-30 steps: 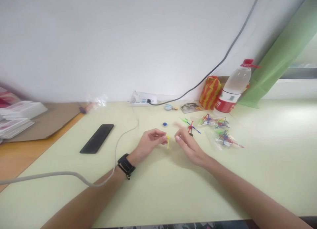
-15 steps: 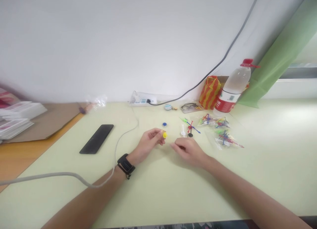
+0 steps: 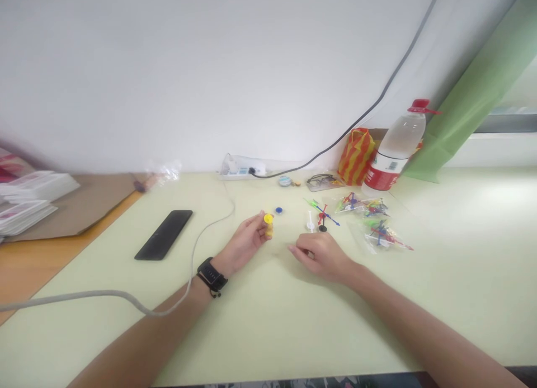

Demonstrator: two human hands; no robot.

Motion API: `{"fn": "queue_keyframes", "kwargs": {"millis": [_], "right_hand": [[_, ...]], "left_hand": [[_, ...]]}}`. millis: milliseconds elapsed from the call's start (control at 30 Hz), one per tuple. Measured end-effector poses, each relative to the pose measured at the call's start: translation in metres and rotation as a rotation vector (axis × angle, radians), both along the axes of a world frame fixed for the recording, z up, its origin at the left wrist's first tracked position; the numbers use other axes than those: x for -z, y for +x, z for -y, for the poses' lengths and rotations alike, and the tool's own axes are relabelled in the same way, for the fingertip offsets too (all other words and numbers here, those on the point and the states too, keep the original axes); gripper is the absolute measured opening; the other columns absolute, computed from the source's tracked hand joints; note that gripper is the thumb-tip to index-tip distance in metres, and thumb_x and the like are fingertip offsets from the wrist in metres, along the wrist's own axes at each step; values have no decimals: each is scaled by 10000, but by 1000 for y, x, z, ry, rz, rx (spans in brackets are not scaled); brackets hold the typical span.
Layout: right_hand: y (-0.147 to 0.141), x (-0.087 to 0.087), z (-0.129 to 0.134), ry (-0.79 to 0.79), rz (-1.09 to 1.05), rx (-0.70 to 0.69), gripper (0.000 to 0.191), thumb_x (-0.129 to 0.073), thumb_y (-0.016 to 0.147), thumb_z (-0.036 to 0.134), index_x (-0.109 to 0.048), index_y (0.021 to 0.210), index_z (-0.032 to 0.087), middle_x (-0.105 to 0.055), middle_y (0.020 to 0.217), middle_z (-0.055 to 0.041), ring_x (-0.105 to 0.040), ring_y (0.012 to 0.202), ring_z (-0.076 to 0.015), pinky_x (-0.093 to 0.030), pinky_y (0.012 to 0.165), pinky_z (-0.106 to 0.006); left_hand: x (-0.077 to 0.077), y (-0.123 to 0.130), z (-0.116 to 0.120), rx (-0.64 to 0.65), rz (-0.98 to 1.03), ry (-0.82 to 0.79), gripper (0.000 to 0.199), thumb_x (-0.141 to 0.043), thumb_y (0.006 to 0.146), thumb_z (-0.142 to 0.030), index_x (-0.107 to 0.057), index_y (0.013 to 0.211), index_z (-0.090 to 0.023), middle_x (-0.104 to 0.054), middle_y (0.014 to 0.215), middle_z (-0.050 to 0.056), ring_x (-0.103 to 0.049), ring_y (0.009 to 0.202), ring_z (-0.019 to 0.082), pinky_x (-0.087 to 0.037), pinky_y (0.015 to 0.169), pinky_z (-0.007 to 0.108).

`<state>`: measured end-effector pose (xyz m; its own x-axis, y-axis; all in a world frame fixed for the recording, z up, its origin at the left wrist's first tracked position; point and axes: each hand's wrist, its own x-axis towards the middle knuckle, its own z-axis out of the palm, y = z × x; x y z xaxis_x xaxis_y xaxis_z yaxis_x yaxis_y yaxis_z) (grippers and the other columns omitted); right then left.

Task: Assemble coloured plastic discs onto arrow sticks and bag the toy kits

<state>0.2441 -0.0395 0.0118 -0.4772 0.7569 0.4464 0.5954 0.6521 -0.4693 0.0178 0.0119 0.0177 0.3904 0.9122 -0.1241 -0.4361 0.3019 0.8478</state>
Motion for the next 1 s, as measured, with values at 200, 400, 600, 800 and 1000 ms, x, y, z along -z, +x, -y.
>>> {"fn": "queue_keyframes", "kwargs": {"millis": [200, 400, 600, 800, 1000], "right_hand": [[-2, 1, 1, 14, 10, -18, 392, -493, 1009, 277, -390, 639, 196, -448, 590, 34, -340, 544, -100, -240, 577, -267], [-3, 3, 2, 5, 32, -27, 384, -509, 997, 271, -420, 632, 193, -462, 597, 29, -353, 550, -102, -249, 580, -268], [-3, 2, 1, 0, 46, -31, 380, -501, 1000, 280, -437, 636, 192, -483, 605, 17, -366, 557, -108, -249, 581, -268], [-3, 2, 2, -24, 44, -36, 373, -507, 992, 277, -432, 637, 194, -489, 606, 16, -364, 553, -107, -251, 575, -268], [-4, 1, 3, -31, 39, -34, 370, -507, 990, 280, -418, 641, 193, -478, 605, 21, -356, 556, -105, -248, 577, -265]], "left_hand": [[1, -1, 0, -14, -27, -19, 277, -785, 885, -399, -653, 883, -155, -645, 816, 28, -584, 707, 107, -486, 702, 236], [-1, 0, 1, -30, -75, -20, 341, -785, 869, -471, -639, 871, -163, -654, 829, 29, -587, 718, 113, -470, 723, 256], [-1, 0, 1, -6, -72, 1, 343, -790, 866, -469, -631, 883, -166, -649, 816, 22, -589, 718, 115, -463, 734, 261], [1, 0, 1, -2, -81, 13, 312, -782, 880, -439, -637, 906, -163, -658, 854, 32, -598, 743, 118, -464, 732, 254], [1, -1, 1, 15, -98, 34, 316, -790, 871, -438, -651, 936, -162, -684, 910, 52, -605, 763, 121, -469, 738, 260]]}}
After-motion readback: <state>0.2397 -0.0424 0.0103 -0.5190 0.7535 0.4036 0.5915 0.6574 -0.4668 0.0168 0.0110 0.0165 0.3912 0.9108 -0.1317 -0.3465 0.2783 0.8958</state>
